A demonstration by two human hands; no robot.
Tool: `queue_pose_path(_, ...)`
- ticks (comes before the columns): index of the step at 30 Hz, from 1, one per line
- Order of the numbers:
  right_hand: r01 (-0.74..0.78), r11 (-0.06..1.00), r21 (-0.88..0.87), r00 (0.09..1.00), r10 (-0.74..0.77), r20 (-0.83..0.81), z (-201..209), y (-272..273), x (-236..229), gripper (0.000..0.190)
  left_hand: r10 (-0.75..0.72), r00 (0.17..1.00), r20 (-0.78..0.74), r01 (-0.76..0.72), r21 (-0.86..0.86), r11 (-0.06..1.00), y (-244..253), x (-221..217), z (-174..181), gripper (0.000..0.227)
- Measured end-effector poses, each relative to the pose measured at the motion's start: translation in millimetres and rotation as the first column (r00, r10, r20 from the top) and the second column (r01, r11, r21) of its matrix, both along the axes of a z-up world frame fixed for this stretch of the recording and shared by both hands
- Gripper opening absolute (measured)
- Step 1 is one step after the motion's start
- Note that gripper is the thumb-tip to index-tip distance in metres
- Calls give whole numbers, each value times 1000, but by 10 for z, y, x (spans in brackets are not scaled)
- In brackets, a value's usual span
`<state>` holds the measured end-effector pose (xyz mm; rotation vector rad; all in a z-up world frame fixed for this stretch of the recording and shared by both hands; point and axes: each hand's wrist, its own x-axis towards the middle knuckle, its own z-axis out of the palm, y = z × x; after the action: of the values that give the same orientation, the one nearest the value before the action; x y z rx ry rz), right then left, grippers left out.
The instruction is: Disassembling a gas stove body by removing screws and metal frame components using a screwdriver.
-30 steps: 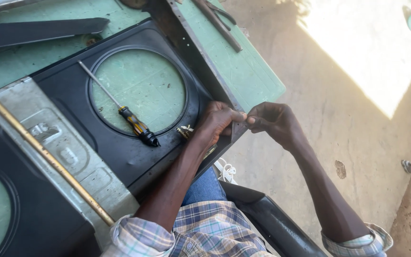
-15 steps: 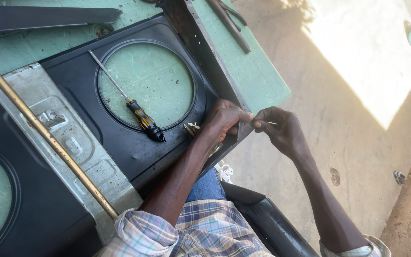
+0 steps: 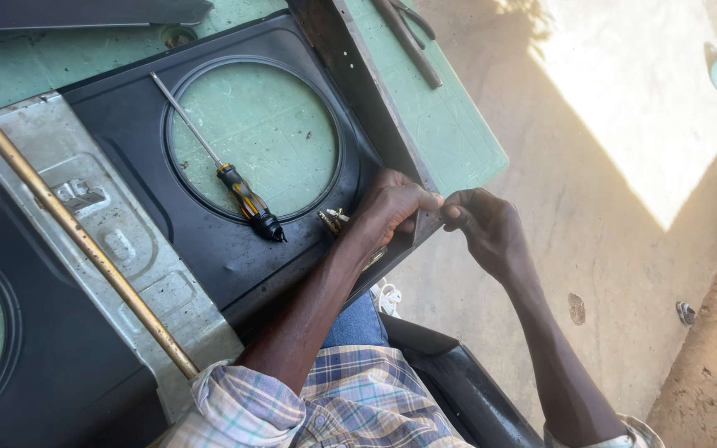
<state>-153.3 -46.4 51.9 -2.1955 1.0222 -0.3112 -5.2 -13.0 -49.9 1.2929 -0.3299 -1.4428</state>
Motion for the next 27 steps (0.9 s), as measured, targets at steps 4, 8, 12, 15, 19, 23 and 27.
queue_pose_path(4,-16,999,-28,1000,16,-2,5,20,23,36,-3,1000,26,2,5,1000,44,25,109,41)
queue_pose_path(8,8,999,-48,1000,-7,15,3,107,50,37,-2,1000,23,2,20,1000,86,61,190,38)
queue_pose_path(12,41,996,-84,998,-37,48,30,182,91,36,0,1000,12,-1,19,1000,51,31,170,38)
queue_pose_path(15,6,989,-148,994,10,109,-20,228,73,25,-11,1000,20,10,21,1000,139,94,338,40)
queue_pose_path(19,-30,975,-222,995,51,86,-74,175,50,19,-14,1000,24,13,28,1000,118,88,264,39)
queue_pose_path(23,-7,999,-40,996,10,85,-57,123,40,27,-19,1000,12,19,21,1000,127,81,292,42)
queue_pose_path(27,68,988,138,997,-74,36,-28,68,36,35,-16,1000,15,16,19,1000,135,88,285,41)
